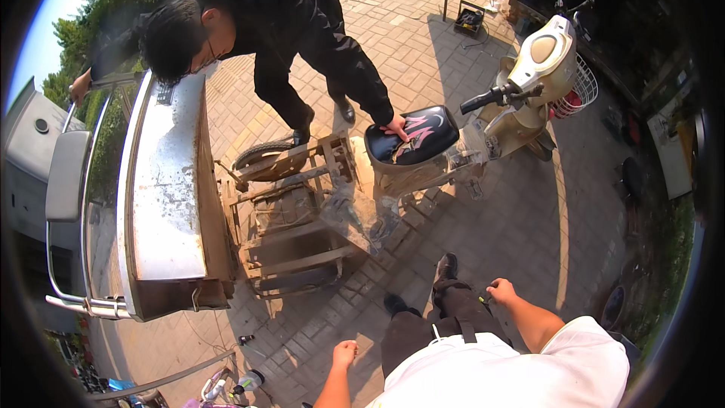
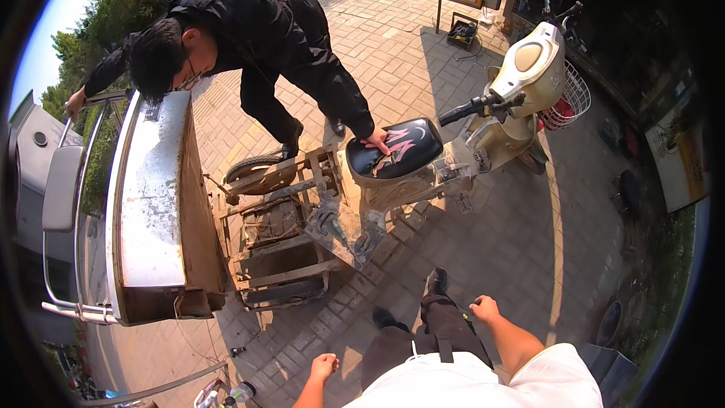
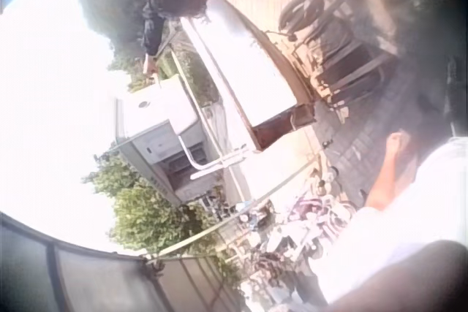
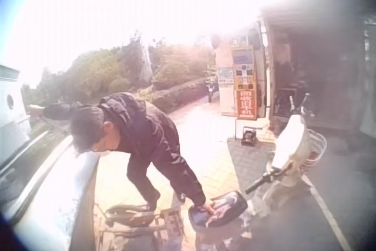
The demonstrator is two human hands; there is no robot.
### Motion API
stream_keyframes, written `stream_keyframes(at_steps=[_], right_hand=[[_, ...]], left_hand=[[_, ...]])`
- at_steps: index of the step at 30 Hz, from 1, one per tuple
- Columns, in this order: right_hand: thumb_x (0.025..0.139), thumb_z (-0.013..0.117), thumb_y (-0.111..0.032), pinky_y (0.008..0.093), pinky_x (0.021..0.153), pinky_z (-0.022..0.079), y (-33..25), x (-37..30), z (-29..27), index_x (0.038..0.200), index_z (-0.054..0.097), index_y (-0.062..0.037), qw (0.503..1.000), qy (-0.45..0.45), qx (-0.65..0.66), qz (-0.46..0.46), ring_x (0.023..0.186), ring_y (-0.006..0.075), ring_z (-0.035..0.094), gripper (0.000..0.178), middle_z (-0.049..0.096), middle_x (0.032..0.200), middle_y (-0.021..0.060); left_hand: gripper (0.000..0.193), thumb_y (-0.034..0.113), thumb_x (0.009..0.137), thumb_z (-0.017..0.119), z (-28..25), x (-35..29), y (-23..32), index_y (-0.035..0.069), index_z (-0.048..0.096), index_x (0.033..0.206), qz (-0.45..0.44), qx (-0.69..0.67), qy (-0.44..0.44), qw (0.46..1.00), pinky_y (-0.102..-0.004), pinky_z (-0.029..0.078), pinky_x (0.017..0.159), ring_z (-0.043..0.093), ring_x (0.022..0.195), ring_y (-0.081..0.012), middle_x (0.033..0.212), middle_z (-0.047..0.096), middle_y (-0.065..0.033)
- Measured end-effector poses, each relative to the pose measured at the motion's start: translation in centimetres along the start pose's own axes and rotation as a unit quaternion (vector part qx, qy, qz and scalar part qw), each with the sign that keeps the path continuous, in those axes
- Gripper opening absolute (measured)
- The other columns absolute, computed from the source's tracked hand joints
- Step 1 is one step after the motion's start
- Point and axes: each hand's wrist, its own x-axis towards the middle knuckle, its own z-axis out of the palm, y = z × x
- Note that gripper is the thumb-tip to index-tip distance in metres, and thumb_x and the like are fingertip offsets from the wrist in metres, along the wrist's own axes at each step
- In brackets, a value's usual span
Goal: The person retrieves a screwdriver from a cluttered workshop and returns to a scooter with an open battery compartment. They use the screwdriver to loosen and remove screws from the battery cover, then lift the cover to access the battery terminals. The person adjusts the battery connections and replaces the cover.
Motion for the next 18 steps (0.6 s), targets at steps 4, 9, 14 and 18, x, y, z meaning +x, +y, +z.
stream_keyframes(at_steps=[4,9,14,18], right_hand=[[0.08,0.077,-0.022,0.038,0.086,0.054,10.6,0.5,-4.4,0.098,0.072,0.0012,0.99,0.084,0.081,0.078,0.094,0.0284,0.07,0.029,0.073,0.096,0.0186],[0.081,0.076,-0.018,0.0351,0.081,0.052,20.7,4.7,-5.2,0.092,0.071,0.0032,0.956,0.075,0.259,0.12,0.085,0.0215,0.067,0.024,0.072,0.087,0.0131],[0.086,0.071,-0.014,0.0316,0.067,0.05,27.0,5.5,-11.9,0.096,0.07,0.0013,0.912,0.076,0.393,0.096,0.07,0.0156,0.061,0.019,0.067,0.079,0.0059],[0.089,0.066,-0.013,0.0299,0.052,0.044,31.1,6.5,-17.8,0.09,0.067,-0.003,0.884,0.12,0.428,0.147,0.059,0.0119,0.054,0.01,0.061,0.07,0.0021]], left_hand=[[0.016,0.015,0.091,0.068,3.6,-2.9,5.9,0.005,0.068,0.104,0.064,0.016,0.006,0.998,-0.0294,0.051,0.065,0.063,0.072,-0.0125,0.087,0.07,-0.0041],[0.017,0.014,0.083,0.077,13.2,-6.5,12.3,0.004,0.067,0.093,0.126,0.207,0.076,0.967,-0.0299,0.048,0.058,0.059,0.063,-0.0119,0.076,0.067,-0.0047],[0.019,0.018,0.078,0.081,25.2,-10.7,21.2,0.003,0.069,0.079,0.17,0.34,0.007,0.925,-0.0341,0.051,0.063,0.066,0.067,-0.0181,0.075,0.07,-0.0112],[0.032,0.034,0.084,0.075,33.3,-13.1,28.4,0.002,0.072,0.08,0.195,0.398,0.019,0.896,-0.039,0.052,0.069,0.068,0.075,-0.0283,0.078,0.071,-0.0144]])
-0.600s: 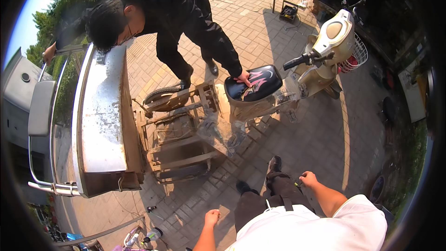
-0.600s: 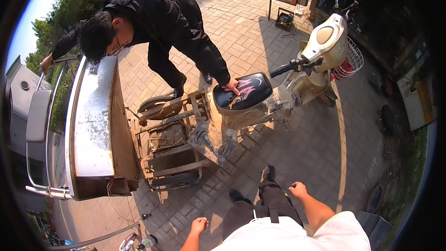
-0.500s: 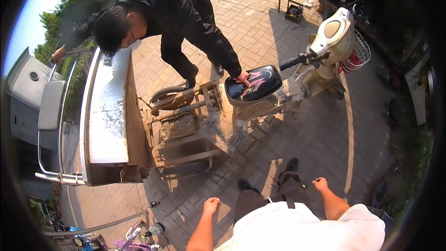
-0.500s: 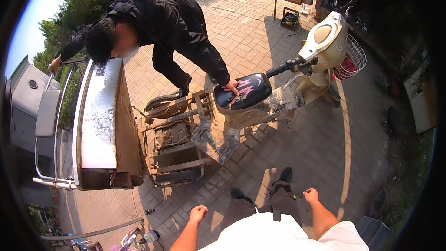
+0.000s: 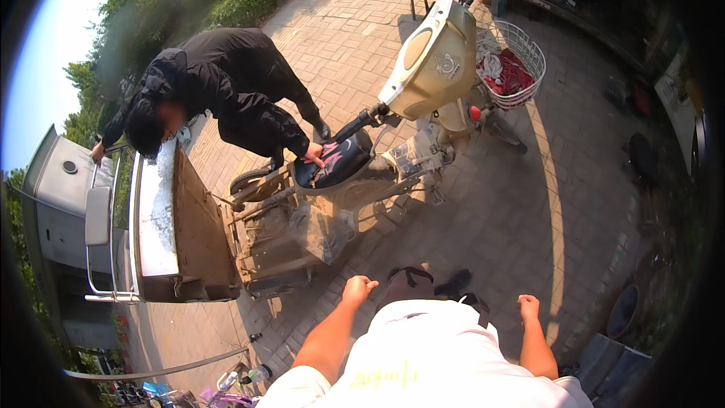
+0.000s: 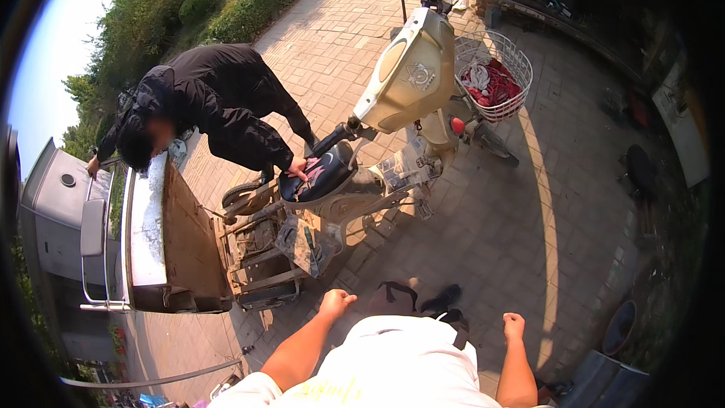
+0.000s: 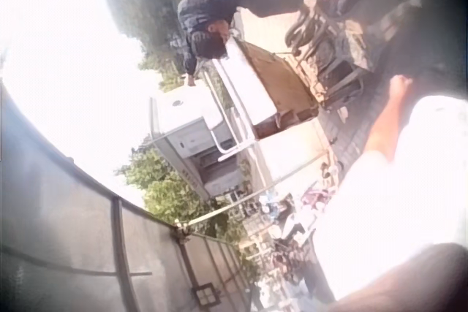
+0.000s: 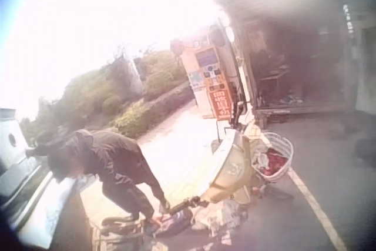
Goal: The person retrieves a screwdriver from a cluttered workshop and returns to a scooter with an open battery compartment. They use the screwdriver to loosen and remove screws from the battery cover, then lift the cover to access the battery terminals. The person adjusts the battery connections and replaces the cover.
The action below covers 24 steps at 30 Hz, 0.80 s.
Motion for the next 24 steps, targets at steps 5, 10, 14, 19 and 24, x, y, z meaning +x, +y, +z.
stream_keyframes(at_steps=[5,10,14,19,24], right_hand=[[0.09,0.062,-0.012,0.0291,0.043,0.041,-2.6,2.7,-3.0,0.079,0.063,-0.0068,0.995,0.015,0.083,0.059,0.055,0.0119,0.053,0.012,0.057,0.067,0.001],[0.085,0.072,-0.022,0.0364,0.083,0.054,-16.6,4.7,-2.6,0.102,0.071,-0.0019,0.989,0.037,-0.069,-0.124,0.09,0.0227,0.07,0.026,0.073,0.094,0.0126],[0.09,0.067,-0.026,0.0414,0.099,0.045,-34.9,4.5,-3.3,0.113,0.066,-0.0031,0.895,0.045,-0.113,-0.429,0.117,0.0325,0.055,0.033,0.063,0.121,0.0148],[0.094,0.059,-0.03,0.0447,0.103,0.04,-47.5,8.9,-8.8,0.127,0.06,-0.0088,0.754,0.113,-0.196,-0.617,0.121,0.0327,0.052,0.039,0.052,0.139,0.0119],[0.098,0.046,-0.034,0.0486,0.088,0.05,-39.4,21.3,-19.8,0.111,0.066,-0.0028,0.943,0.141,-0.13,-0.271,0.098,0.0397,0.065,0.039,0.069,0.103,0.0214]], left_hand=[[0.033,0.039,0.081,0.063,0.1,4.1,9.5,0.008,0.073,0.081,0.007,0.129,0.092,0.987,-0.0425,0.051,0.077,0.068,0.084,-0.0344,0.082,0.072,-0.0144],[0.044,0.026,0.082,0.071,4.4,11.9,20.6,0.005,0.066,0.12,0.024,0.057,-0.05,0.997,-0.0413,0.05,0.091,0.065,0.108,-0.0292,0.117,0.068,-0.0129],[0.044,0.033,0.1,0.053,10.9,15.9,39.6,0.006,0.055,0.134,-0.021,-0.286,-0.346,0.893,-0.0441,0.046,0.101,0.056,0.123,-0.027,0.136,0.057,-0.0142],[0.045,0.041,0.106,0.033,19.5,7.8,66.9,0.005,0.053,0.126,0.047,-0.374,-0.686,0.622,-0.0463,0.043,0.105,0.055,0.12,-0.0239,0.131,0.056,-0.0099],[0.021,0.02,0.102,0.052,20.0,3.8,81.1,0.005,0.059,0.116,0.089,-0.25,-0.685,0.678,-0.0371,0.052,0.091,0.064,0.1,-0.022,0.112,0.064,-0.008]])
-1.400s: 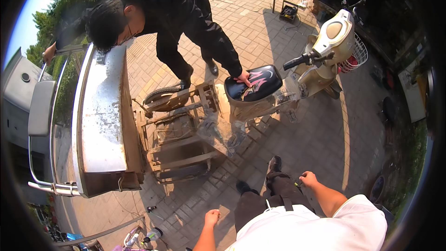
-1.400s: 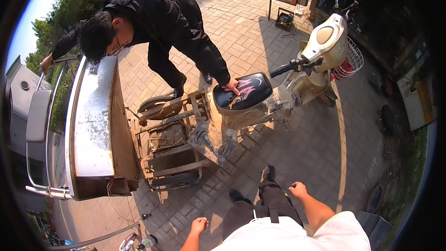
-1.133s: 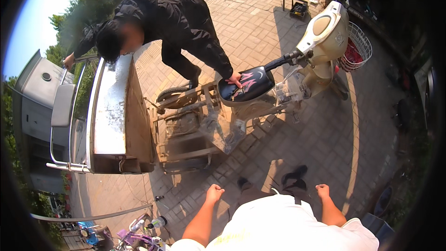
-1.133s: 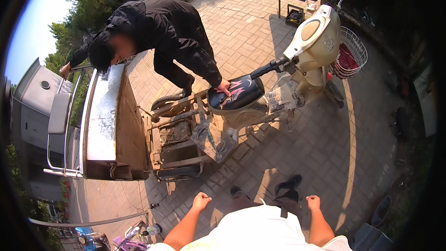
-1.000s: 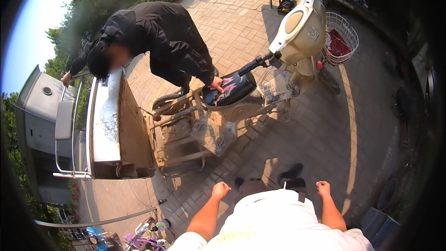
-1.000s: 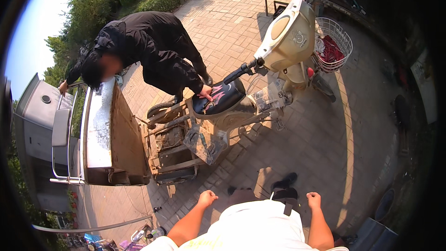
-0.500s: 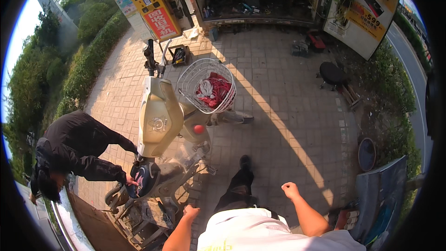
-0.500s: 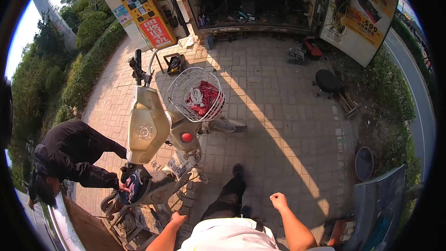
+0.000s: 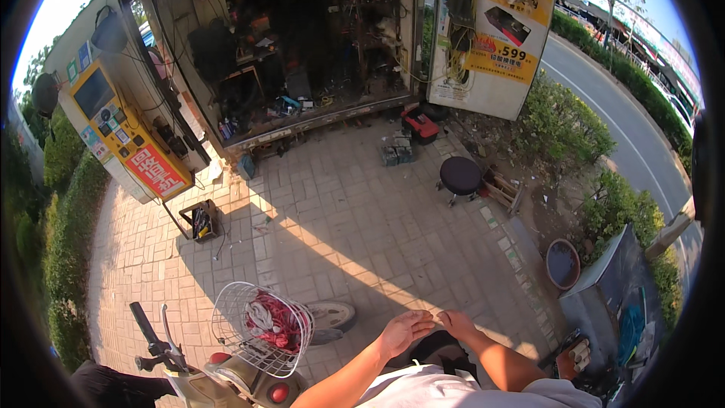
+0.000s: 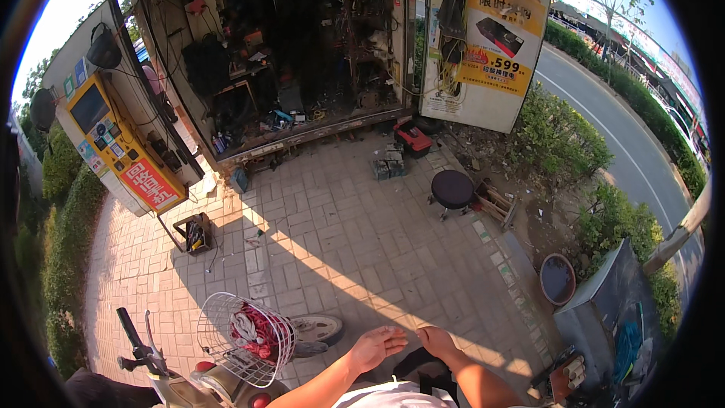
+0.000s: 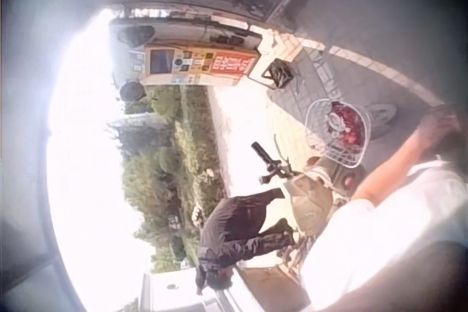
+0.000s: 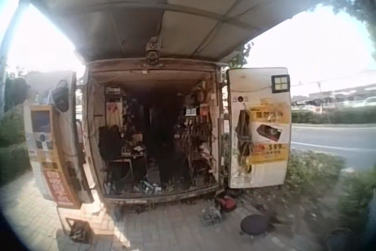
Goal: The person retrieves a screwdriver from a cluttered workshop and returns to a scooter with an open battery compartment. They use the screwdriver to loosen and remove screws from the battery cover, then lift the cover to access the battery terminals. The person adjusts the battery connections and replaces the cover.
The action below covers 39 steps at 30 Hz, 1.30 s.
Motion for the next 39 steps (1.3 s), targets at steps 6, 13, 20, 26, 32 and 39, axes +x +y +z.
stream_keyframes(at_steps=[6,13,20,26,32,39], right_hand=[[0.092,0.052,-0.039,0.0495,0.093,0.049,19.7,-5.0,-4.2,0.104,0.07,-0.0013,0.885,-0.055,-0.09,0.453,0.099,0.0426,0.064,0.044,0.068,0.105,0.0239],[0.091,0.058,-0.034,0.045,0.078,0.055,25.9,14.3,-6.4,0.098,0.068,-0.0013,0.836,-0.217,0.147,0.481,0.081,0.0286,0.07,0.035,0.071,0.093,0.0151],[0.096,0.059,-0.03,0.0383,0.067,0.05,16.5,60.1,-14.1,0.093,0.066,-0.0009,0.985,-0.003,0.06,0.163,0.07,0.0198,0.063,0.03,0.067,0.078,0.0092],[0.097,0.061,-0.025,0.0359,0.07,0.051,5.1,80.9,-19.1,0.1,0.066,0.0016,0.948,0.017,0.298,0.108,0.08,0.0179,0.067,0.028,0.069,0.092,0.0085],[0.09,0.066,-0.037,0.0334,0.069,0.052,7.1,83.6,-17.7,0.101,0.07,-0.0012,0.967,-0.15,0.023,0.204,0.072,0.0168,0.068,0.038,0.072,0.086,0.0067],[0.092,0.06,-0.028,0.0477,0.073,0.056,11.2,83.6,-20.6,0.114,0.062,0.0026,0.84,-0.123,0.143,0.509,0.086,0.0305,0.071,0.038,0.071,0.104,0.0165]], left_hand=[[0.021,0.011,0.093,0.064,-11.5,11.3,11.2,-0.002,0.06,0.11,0.139,0.318,0.228,0.91,-0.028,0.052,0.071,0.062,0.076,-0.0135,0.086,0.065,-0.007],[0.038,0.043,0.082,0.069,-27.5,8.7,13.1,0.009,0.077,0.097,-0.164,0.515,0.503,0.674,-0.0364,0.056,0.069,0.071,0.073,-0.019,0.087,0.074,-0.0136],[0.039,0.043,0.084,0.065,-26.8,16.6,16.9,0.006,0.075,0.093,-0.15,0.278,0.554,0.77,-0.0379,0.055,0.068,0.07,0.071,-0.0212,0.084,0.073,-0.0142],[0.041,0.044,0.085,0.062,-28.9,29.3,26.6,0.004,0.073,0.089,-0.141,0.268,0.495,0.815,-0.0392,0.054,0.067,0.069,0.069,-0.0231,0.082,0.072,-0.0147],[0.044,0.044,0.087,0.058,-36.8,39.4,47.3,0.002,0.072,0.086,-0.166,0.409,0.439,0.783,-0.0405,0.053,0.065,0.069,0.067,-0.0251,0.08,0.071,-0.0152],[0.025,0.024,0.085,0.063,-37.9,51.2,77.1,0.001,0.069,0.09,0.141,0.376,0.465,0.789,-0.0294,0.047,0.057,0.061,0.063,-0.0141,0.07,0.066,-0.0057]])
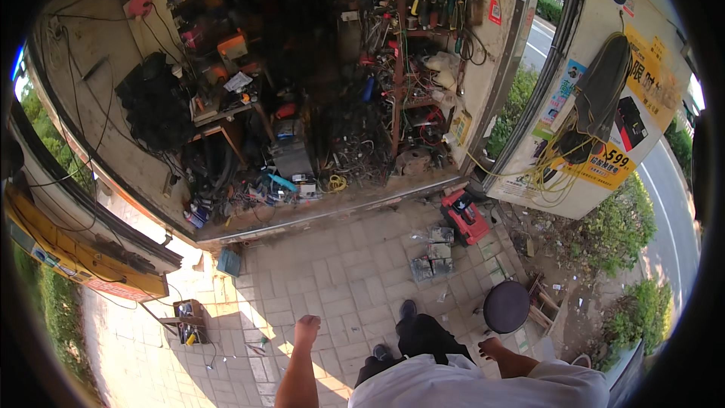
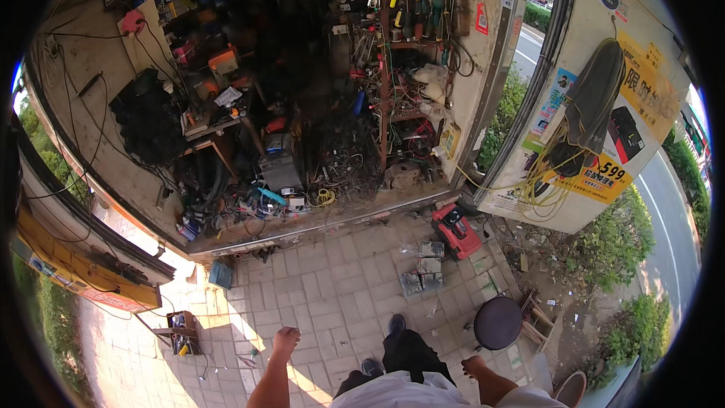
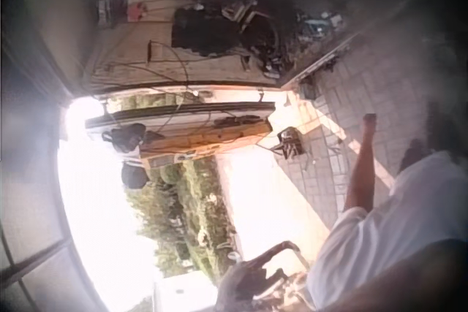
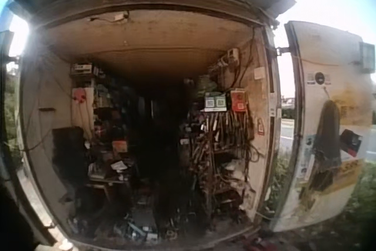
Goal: The person retrieves a screwdriver from a cluttered workshop and returns to a scooter with an open battery compartment. They use the screwdriver to loosen and remove screws from the battery cover, then lift the cover to access the battery terminals. The person adjusts the battery connections and replaces the cover.
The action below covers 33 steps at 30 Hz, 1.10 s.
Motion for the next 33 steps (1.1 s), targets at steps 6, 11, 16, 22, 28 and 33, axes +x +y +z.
stream_keyframes(at_steps=[6,11,16,22,28,33], right_hand=[[0.091,0.06,-0.027,0.0453,0.069,0.056,-13.6,7.2,0.2,0.109,0.062,0.0038,1.0,-0.004,0.003,-0.003,0.082,0.0303,0.071,0.035,0.07,0.099,0.0171],[0.088,0.062,-0.03,0.0406,0.053,0.053,-36.9,16.5,1.5,0.086,0.07,0.0,0.974,-0.026,-0.036,-0.22,0.065,0.0235,0.07,0.031,0.069,0.07,0.0099],[0.088,0.067,-0.03,0.0403,0.064,0.053,-65.2,19.6,3.8,0.087,0.066,0.0002,0.892,0.021,-0.078,-0.444,0.068,0.0307,0.068,0.03,0.069,0.077,0.0157],[0.092,0.067,-0.027,0.0369,0.059,0.051,-85.9,16.3,6.7,0.095,0.065,-0.0015,0.868,-0.045,0.003,-0.495,0.069,0.0182,0.067,0.026,0.067,0.077,0.0071],[0.092,0.069,-0.031,0.0421,0.075,0.052,-93.5,17.7,5.6,0.108,0.068,-0.011,0.965,-0.089,0.109,-0.221,0.084,0.0179,0.065,0.026,0.066,0.09,0.0013],[0.093,0.067,-0.031,0.0462,0.085,0.053,-102.5,25.9,2.4,0.114,0.063,-0.0108,0.954,-0.011,0.265,-0.139,0.094,0.0239,0.067,0.029,0.068,0.106,0.0064]], left_hand=[[0.035,0.034,0.085,0.059,3.7,9.2,5.5,0.001,0.071,0.088,0.006,0.025,0.003,1.0,-0.0359,0.052,0.067,0.068,0.07,-0.0236,0.073,0.07,-0.0122],[0.021,0.027,0.087,0.059,3.1,11.5,3.4,0.008,0.068,0.086,0.037,0.334,-0.217,0.917,-0.0396,0.05,0.064,0.063,0.076,-0.025,0.083,0.068,-0.0091],[0.015,0.024,0.086,0.064,0.1,15.4,6.0,0.009,0.065,0.086,-0.282,-0.055,0.005,0.958,-0.0269,0.042,0.052,0.059,0.062,-0.0123,0.076,0.065,-0.0027],[0.021,0.022,0.087,0.058,0.1,27.5,7.4,0.004,0.067,0.081,-0.239,-0.055,-0.092,0.965,-0.0291,0.048,0.052,0.062,0.061,-0.0126,0.071,0.065,-0.0045],[0.017,0.02,0.09,0.057,0.0,38.8,16.2,0.006,0.065,0.095,-0.146,-0.184,-0.045,0.971,-0.0288,0.052,0.059,0.067,0.069,-0.0148,0.079,0.069,-0.0037],[0.027,0.024,0.09,0.06,-1.5,36.9,20.3,0.002,0.06,0.105,-0.325,-0.234,0.08,0.913,-0.0309,0.051,0.065,0.066,0.077,-0.0195,0.091,0.068,-0.0105]])
